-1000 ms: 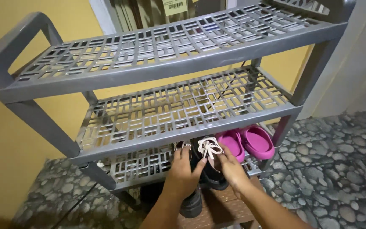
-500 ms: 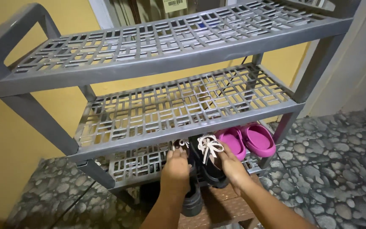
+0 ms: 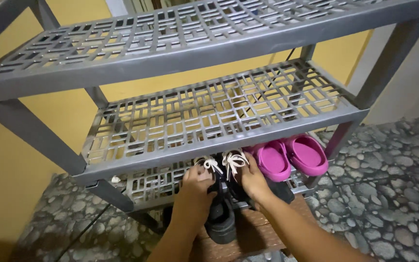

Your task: The person gathers shoes from a chair and places them on a metal shoe rack. They handle pink slippers, black sneakers, and black flats, pairing each and arranging them on the lower shelf of the rack.

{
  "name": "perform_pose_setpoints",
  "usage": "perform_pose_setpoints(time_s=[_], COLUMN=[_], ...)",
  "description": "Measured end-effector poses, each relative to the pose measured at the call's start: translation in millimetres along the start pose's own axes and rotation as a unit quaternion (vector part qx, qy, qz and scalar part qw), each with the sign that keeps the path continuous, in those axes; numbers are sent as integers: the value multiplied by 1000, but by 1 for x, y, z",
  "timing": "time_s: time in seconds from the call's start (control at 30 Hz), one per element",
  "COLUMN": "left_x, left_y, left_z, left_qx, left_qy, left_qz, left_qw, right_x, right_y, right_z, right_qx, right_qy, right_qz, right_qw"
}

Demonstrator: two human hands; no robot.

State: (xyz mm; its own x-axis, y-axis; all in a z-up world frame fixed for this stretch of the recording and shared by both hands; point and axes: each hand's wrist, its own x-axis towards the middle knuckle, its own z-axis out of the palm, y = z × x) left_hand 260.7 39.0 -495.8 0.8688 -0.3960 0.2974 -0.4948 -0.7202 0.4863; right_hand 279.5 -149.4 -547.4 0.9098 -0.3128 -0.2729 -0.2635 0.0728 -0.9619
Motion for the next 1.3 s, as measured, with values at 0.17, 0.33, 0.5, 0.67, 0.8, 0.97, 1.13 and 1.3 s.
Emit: perform_pose_setpoints(time_s=[0.17,0.33,0.5,0.67,0.8,0.97,1.13,1.3], left_x=[13,33,52,53,49,44,40,40], left_y=[6,13,14,10,5,-1,32,42], left_z=[9,34,50,55,58,61,21,8], left_qx=[31,47,84,102,96,103,68,79], left_qy=[60,125,-168,-139,-99,-82,-144,-202], left_qz=[54,68,-45,-34,-19,-4,-19,-65], left_qw=[996,989,981,984,990,991,987,974], right_x=[22,18,54,74,87,100,83,1], right_y=[4,-19,15,26,45,64,45,-26], right_z=[3,-3,-18,-22,-25,-33,-25,-17], right_qx=[-174,-317,-372,-406,-443,-502,-516,-414], right_qy=[23,-27,-64,-93,-85,-104,-69,-60], right_qz=[23,69,36,38,16,-46,18,-36], right_qw=[984,946,925,908,893,858,854,908])
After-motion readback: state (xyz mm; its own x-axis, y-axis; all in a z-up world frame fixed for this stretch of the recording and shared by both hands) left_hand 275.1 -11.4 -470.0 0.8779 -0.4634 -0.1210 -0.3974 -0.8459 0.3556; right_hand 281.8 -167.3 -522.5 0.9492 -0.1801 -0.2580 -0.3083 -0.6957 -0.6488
